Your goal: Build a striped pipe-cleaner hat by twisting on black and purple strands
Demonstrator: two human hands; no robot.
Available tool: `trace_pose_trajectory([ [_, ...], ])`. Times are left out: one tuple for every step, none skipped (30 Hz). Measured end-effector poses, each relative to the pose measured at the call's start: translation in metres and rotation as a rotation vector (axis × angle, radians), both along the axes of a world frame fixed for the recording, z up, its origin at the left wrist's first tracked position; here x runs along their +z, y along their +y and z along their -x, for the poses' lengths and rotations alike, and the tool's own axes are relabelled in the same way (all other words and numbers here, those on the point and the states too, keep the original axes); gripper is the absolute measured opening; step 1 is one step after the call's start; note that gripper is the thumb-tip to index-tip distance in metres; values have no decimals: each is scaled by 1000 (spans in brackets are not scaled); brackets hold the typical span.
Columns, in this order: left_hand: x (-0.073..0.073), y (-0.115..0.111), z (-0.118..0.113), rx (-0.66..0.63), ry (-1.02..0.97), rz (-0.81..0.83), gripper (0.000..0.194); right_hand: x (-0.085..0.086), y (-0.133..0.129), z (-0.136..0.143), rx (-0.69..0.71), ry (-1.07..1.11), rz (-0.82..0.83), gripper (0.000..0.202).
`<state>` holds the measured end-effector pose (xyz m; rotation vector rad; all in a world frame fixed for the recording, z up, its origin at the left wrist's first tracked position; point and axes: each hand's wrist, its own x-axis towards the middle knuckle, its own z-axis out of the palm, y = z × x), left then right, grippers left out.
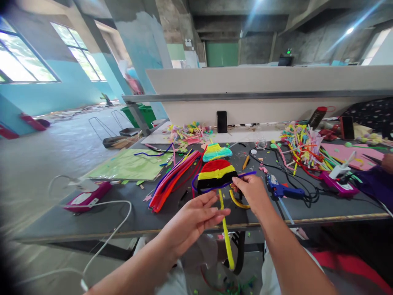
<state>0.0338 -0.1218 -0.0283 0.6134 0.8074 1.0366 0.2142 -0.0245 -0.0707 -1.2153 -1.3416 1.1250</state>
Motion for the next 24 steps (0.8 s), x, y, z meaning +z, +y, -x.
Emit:
trace_pose_trajectory([
  [3, -6, 5, 5, 56, 26, 45, 0, 0, 0, 11, 8, 12, 33],
  [6, -9, 11, -25, 132, 32, 48, 0, 0, 0, 17, 8, 22, 32],
  [9, -9, 18, -60, 221, 13, 44, 0, 0, 0, 22, -8, 29, 31],
  [14, -5, 26, -93, 318, -33, 37, 1, 0, 0, 27, -41, 32, 29],
  [18, 2, 34, -75, 427, -111, 26, 1, 0, 1, 31, -85, 32, 28],
  [23, 11, 41, 4, 514, -206, 22, 2, 0, 2, 37, -126, 33, 27],
  [27, 24, 48, 121, 555, -318, 28, 3, -1, 3, 50, -155, 36, 26],
  [31, 38, 53, 183, 569, -412, 37, 5, -2, 6, 71, -166, 44, 24],
  [34, 52, 57, 175, 574, -476, 46, 8, -3, 9, 97, -154, 57, 23],
  [35, 66, 59, 123, 572, -508, 50, 10, -5, 12, 125, -123, 73, 22],
  [35, 79, 60, 11, 569, -490, 49, 13, -6, 15, 151, -80, 91, 22],
  [33, 90, 59, -148, 560, -433, 43, 17, -8, 18, 171, -34, 107, 22],
  [30, 100, 57, -319, 537, -359, 36, 20, -9, 18, 183, 13, 124, 22],
  [26, 107, 55, -432, 487, -294, 32, 24, -11, 17, 197, 60, 140, 24],
  [22, 113, 52, -488, 429, -251, 30, 27, -11, 14, 218, 109, 157, 26],
  [18, 117, 48, -510, 368, -224, 29, 30, -11, 10, 250, 160, 177, 29],
  [14, 120, 45, -499, 302, -217, 29, 33, -11, 5, 285, 218, 199, 33],
  [11, 123, 41, -477, 237, -223, 29, 35, -10, 0, 313, 287, 221, 36],
  [9, 125, 38, -460, 174, -233, 29, 37, -9, -4, 330, 356, 238, 38],
  [7, 127, 34, -447, 113, -245, 29, 36, -8, -7, 321, 423, 240, 36],
  [5, 129, 30, -436, 61, -253, 28, 35, -6, -9, 303, 472, 228, 32],
  [3, 131, 26, -421, 20, -256, 27, 32, -5, -9, 295, 488, 217, 26],
  [2, 132, 23, -402, -6, -256, 27, 28, -3, -8, 288, 484, 204, 23],
  [-1, 133, 19, -381, -20, -253, 27, 24, -2, -6, 300, 455, 216, 23],
])
